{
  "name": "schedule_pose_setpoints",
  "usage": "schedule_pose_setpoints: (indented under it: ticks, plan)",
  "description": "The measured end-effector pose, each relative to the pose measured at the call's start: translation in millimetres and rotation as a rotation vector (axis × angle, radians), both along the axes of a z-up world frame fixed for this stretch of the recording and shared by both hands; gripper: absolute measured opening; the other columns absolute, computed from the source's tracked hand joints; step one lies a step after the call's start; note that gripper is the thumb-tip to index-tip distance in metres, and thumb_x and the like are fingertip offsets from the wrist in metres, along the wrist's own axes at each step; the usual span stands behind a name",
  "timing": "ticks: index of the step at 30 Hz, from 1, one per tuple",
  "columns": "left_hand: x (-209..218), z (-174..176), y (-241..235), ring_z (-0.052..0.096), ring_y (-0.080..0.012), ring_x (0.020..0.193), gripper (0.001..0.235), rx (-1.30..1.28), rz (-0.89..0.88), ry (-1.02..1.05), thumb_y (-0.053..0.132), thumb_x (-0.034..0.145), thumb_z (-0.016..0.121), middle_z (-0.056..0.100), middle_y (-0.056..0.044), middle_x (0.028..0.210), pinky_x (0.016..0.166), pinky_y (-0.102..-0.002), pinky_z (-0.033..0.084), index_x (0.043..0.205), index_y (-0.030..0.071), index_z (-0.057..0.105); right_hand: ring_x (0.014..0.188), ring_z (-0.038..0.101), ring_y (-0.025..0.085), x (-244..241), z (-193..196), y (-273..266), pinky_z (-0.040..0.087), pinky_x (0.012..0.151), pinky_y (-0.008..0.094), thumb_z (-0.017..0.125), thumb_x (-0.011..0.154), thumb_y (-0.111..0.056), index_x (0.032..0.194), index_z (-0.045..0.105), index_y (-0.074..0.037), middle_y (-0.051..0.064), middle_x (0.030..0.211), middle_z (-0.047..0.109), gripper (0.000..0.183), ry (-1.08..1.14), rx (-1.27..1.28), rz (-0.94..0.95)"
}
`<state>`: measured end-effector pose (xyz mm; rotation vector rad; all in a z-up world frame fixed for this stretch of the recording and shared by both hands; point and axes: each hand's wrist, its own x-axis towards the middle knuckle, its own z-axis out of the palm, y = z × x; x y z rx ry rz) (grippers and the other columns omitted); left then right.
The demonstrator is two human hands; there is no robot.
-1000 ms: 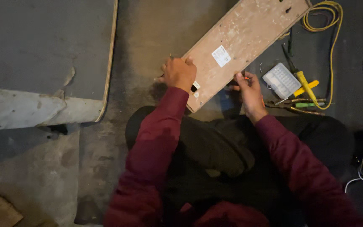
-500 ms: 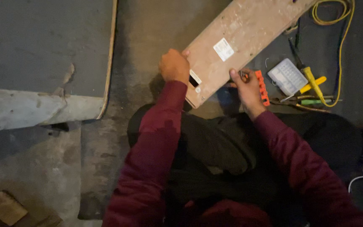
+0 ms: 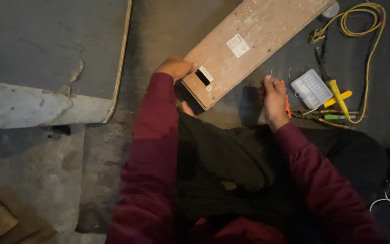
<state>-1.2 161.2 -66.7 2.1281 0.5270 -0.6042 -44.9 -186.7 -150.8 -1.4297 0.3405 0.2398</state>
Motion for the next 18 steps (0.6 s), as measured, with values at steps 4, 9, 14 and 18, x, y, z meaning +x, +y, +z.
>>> schedule_pose_setpoints:
  ticks: [4,9,14,18]
  plan:
    - [-0.3,15.5,-7.1,0.066,-0.0334,0.122,0.056,0.120,-0.039,0.023,0.039,0.085,0.071,0.068,-0.018,0.129,0.104,-0.042,0.049,0.131,0.007,0.066,0.067,0.052,0.004,-7.5,18.9,10.4,0.042,0.058,0.022,0.054,0.114,-0.032,0.110,0.065,-0.010,-0.005,0.080,0.058,0.024,-0.194,-0.024,0.110]
    - [-10.2,42.1,-39.4,0.037,-0.0377,0.142,0.070,0.379,-0.091,0.002,0.033,0.073,0.078,0.044,-0.015,0.150,0.113,-0.058,0.032,0.138,0.018,0.057,0.059,0.045,0.004,-19.0,45.9,16.7,0.035,0.051,0.021,0.051,0.112,-0.030,0.120,0.069,-0.010,-0.006,0.074,0.053,0.028,-0.125,-0.039,0.169]
    - [-30.2,56.5,-83.6,0.040,-0.0429,0.138,0.096,0.634,-0.204,-0.504,0.021,0.053,0.085,0.048,-0.021,0.145,0.107,-0.063,0.035,0.143,0.008,0.054,0.068,0.050,0.003,-19.7,60.3,11.7,0.042,0.059,0.021,0.060,0.107,-0.022,0.124,0.068,-0.006,-0.006,0.083,0.060,0.024,-0.271,-0.269,0.325]
    - [-58.3,64.6,-98.5,0.059,-0.0395,0.128,0.052,0.513,-0.341,-0.364,0.015,0.072,0.079,0.063,-0.018,0.132,0.100,-0.053,0.052,0.122,0.009,0.066,0.077,0.060,0.004,-21.1,69.6,4.9,0.049,0.067,0.021,0.065,0.105,-0.021,0.117,0.070,-0.002,-0.003,0.088,0.068,0.023,-0.400,-0.476,0.389]
